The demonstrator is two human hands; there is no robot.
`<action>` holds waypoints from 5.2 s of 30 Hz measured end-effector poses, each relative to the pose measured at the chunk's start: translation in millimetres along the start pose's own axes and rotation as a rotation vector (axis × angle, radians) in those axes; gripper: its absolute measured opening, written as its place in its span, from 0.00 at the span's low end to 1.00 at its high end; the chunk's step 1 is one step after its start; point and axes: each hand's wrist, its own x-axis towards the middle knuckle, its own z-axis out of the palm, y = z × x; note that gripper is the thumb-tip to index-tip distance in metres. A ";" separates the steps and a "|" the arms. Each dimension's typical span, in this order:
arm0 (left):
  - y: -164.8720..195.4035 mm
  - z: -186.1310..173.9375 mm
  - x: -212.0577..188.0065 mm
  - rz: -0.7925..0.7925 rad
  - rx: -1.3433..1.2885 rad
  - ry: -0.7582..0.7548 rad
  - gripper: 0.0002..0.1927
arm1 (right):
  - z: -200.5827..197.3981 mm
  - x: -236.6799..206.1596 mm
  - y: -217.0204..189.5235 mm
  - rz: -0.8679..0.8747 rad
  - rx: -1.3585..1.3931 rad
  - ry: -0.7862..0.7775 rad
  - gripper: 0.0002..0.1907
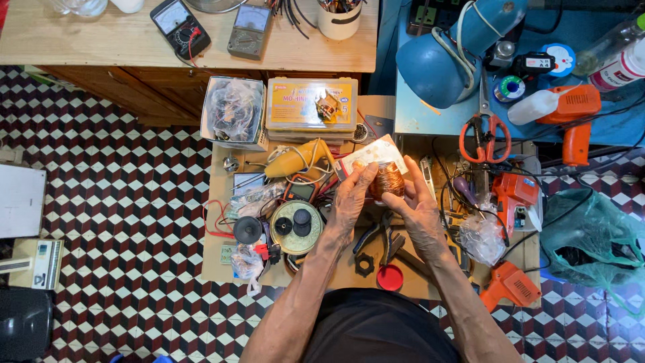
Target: The person assembles small electronic components on a cluttered workbench. They handle a small cylindrical metal part, connect wires, and use a soldering iron to join components. The person also picks up a spool of copper wire and places it on a box.
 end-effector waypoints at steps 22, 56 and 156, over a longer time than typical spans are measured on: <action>15.3 3.3 -4.5 0.042 0.213 -0.109 0.39 | -19.2 -0.8 5.1 -0.039 0.001 -0.099 0.39; -2.5 -44.1 48.9 0.616 1.063 -0.126 0.51 | -11.7 2.5 -3.1 -0.187 -0.512 0.056 0.33; 10.6 -239.2 -142.2 -0.064 0.265 0.223 0.34 | 213.3 -15.7 144.7 0.130 -0.231 -0.162 0.19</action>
